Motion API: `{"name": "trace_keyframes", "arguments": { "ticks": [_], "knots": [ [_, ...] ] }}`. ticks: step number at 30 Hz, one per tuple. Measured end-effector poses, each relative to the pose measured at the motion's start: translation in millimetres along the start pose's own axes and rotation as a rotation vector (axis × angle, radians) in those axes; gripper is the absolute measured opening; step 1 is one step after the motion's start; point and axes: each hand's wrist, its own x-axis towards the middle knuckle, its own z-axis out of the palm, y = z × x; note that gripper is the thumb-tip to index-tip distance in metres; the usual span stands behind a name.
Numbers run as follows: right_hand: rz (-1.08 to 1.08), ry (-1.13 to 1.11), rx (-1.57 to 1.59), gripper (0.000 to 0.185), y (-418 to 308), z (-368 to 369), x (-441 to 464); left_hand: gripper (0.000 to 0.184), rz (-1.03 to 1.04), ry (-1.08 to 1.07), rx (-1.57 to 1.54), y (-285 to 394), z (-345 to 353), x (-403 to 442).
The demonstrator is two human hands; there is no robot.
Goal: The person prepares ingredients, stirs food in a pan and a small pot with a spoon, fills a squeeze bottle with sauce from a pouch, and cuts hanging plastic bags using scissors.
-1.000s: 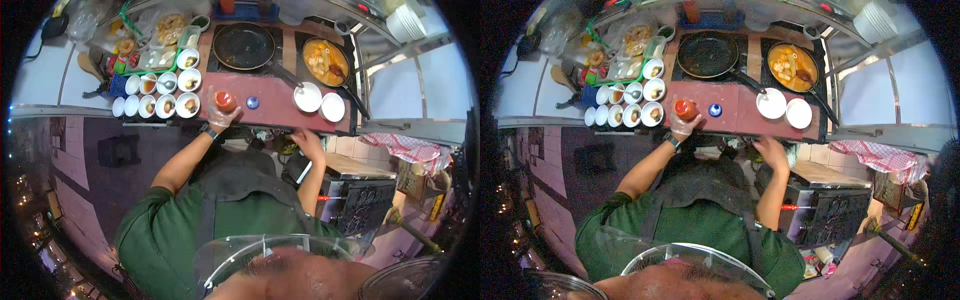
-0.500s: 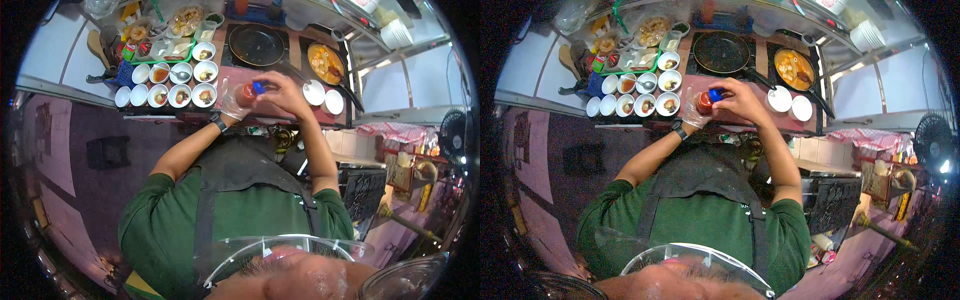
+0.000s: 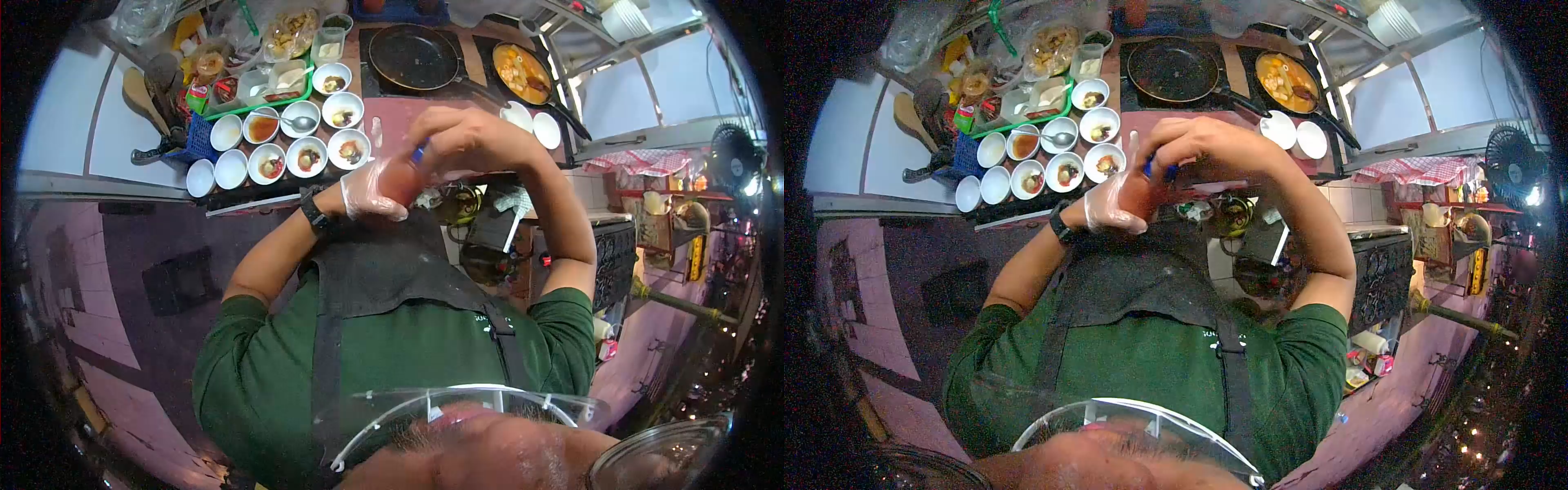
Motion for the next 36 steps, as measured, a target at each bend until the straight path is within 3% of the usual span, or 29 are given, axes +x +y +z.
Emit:
{"name": "trace_keyframes", "arguments": {
  "ticks": [1, 2, 5, 7, 9, 10, 11, 12, 15, 17, 18, 19, 21, 22, 23, 25, 26, 29, 30, 31, 34, 35, 36],
  "knots": [
    [0.063, 0.019, -0.023, 0.045, -6, 2, 3, 0.081, -0.097, -0.101, -0.109, 0, -2, -6],
    [0.445, -0.036, 0.065, 0.058, -27, -3, 11, 0.075, -0.131, -0.086, -0.078, -8, -2, -12],
    [0.446, 0.006, -0.041, 0.067, -26, 5, 8, 0.066, 0.014, -0.004, 0.026, -19, -2, -21],
    [0.195, 0.109, -0.076, 0.069, -30, 13, 13, 0.067, 0.1, 0.03, 0.082, -17, -2, -22],
    [0.699, -0.215, -0.128, 0.065, -42, 6, 21, 0.07, -0.007, 0.021, 0.103, -9, -5, -24],
    [0.76, -0.264, -0.344, 0.055, -43, 2, 23, 0.07, -0.003, 0.029, 0.111, -5, -5, -23],
    [0.749, -0.263, -0.353, 0.055, -42, 1, 19, 0.071, 0.013, 0.044, 0.147, -1, -4, -22],
    [0.46, -0.108, -0.319, 0.049, -40, 2, 12, 0.071, 0.028, 0.06, 0.184, 3, -2, -21],
    [0.207, -0.041, -0.156, 0.046, -39, -2, 10, 0.071, 0.0, 0.089, 0.136, 13, 3, -17],
    [0.767, -0.325, -0.475, 0.042, -43, -9, 17, 0.07, -0.017, 0.046, 0.271, 17, 3, -10],
    [0.637, -0.189, -0.399, 0.039, -46, -13, 9, 0.07, -0.018, 0.05, 0.276, 12, 5, -6],
    [0.629, -0.189, -0.402, 0.039, -41, -15, 3, 0.07, 0.004, 0.048, 0.27, 6, 9, -1],
    [0.215, -0.068, -0.149, 0.049, -29, -12, -9, 0.07, 0.02, 0.053, 0.265, 0, 13, 4],
    [0.668, -0.321, -0.194, 0.046, -36, -19, -3, 0.071, -0.002, 0.077, 0.302, 7, 14, 5],
    [0.665, -0.319, -0.191, 0.046, -30, -19, -11, 0.071, -0.024, 0.097, 0.337, 13, 16, 6],
    [0.22, -0.044, -0.039, 0.047, -14, -21, -29, 0.07, -0.022, 0.143, 0.254, 18, 21, 10],
    [0.135, -0.135, -0.073, 0.048, -15, -26, -29, 0.072, -0.067, 0.119, 0.294, 14, 21, 13],
    [0.257, -0.147, 0.036, 0.063, -1, -28, -51, 0.072, -0.111, 0.042, 0.193, 25, 25, 22],
    [0.299, -0.129, 0.222, 0.074, 2, -28, -54, 0.066, -0.08, 0.026, 0.122, 26, 27, 24],
    [0.076, -0.025, 0.189, 0.08, 24, -11, -61, 0.061, -0.044, 0.009, 0.052, 26, 28, 28],
    [-0.049, 0.215, 0.186, 0.073, 41, 25, -68, 0.04, -0.034, -0.184, 0.047, 17, 25, 46],
    [-0.064, 0.292, 0.216, 0.07, 43, 34, -69, 0.04, -0.067, -0.211, 0.005, 23, 24, 50],
    [-0.07, 0.479, 0.226, 0.054, 44, 47, -71, 0.046, -0.111, -0.199, -0.088, 24, 24, 54]
  ]
}}
